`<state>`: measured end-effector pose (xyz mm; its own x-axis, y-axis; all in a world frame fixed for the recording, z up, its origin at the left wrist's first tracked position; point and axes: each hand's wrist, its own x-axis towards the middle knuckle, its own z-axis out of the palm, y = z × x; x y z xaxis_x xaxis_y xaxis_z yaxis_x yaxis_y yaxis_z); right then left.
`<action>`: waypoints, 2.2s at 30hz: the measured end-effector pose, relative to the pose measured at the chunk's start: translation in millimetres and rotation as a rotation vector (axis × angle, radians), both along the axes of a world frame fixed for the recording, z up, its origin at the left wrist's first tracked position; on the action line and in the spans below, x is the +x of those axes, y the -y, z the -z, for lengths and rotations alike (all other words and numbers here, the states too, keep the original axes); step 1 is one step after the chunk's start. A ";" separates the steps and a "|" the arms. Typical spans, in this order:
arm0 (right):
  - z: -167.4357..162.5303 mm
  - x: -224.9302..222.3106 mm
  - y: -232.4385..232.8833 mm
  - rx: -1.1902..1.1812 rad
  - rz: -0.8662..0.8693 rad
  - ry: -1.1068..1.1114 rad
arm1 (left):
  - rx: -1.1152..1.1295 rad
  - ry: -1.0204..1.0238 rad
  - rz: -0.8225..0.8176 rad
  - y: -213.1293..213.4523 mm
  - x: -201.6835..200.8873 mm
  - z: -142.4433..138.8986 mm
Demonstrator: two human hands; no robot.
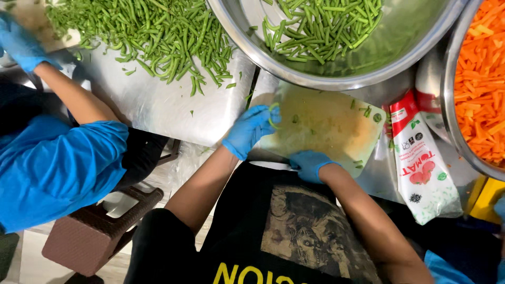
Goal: The person cuts green beans into short pieces on a cutting board using a small knife, gathering beans from a pile on the steel table and placing the cut pieces into a large metal bowl. A coworker nearby cuts carrots while the person continues trimming and cutting beans one handful at a time.
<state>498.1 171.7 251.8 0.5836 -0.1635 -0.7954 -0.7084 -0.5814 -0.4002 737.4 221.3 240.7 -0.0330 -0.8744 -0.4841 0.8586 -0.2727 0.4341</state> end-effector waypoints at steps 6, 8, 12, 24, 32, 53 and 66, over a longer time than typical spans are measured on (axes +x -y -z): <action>17.5 -33.9 1.0 0.197 0.304 0.230 | -0.166 0.471 0.119 -19.7 -24.2 -12.2; 16.4 -40.8 4.5 0.334 0.501 0.457 | -0.180 0.628 0.044 -19.8 -30.2 -4.2; 9.8 -54.6 10.7 0.186 0.949 0.281 | -0.025 0.723 -0.084 -12.5 -32.2 24.2; 3.9 12.9 10.4 -0.456 0.461 0.314 | 0.114 1.417 0.190 9.8 -32.3 26.0; 3.8 24.6 2.1 -0.460 0.448 0.077 | 0.030 1.670 0.145 7.3 -42.2 28.6; 16.2 -67.9 -2.7 -0.482 0.767 0.385 | -0.925 1.903 -0.229 6.0 -28.8 -54.5; -15.7 -80.0 -9.6 -0.391 0.614 0.258 | -0.529 1.921 -0.420 38.0 -4.4 -77.4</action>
<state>418.1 181.3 267.5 0.4561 -0.7593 -0.4642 -0.8619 -0.2470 -0.4428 732.9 183.3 318.1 0.3083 -0.7289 0.6113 -0.7473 0.2121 0.6297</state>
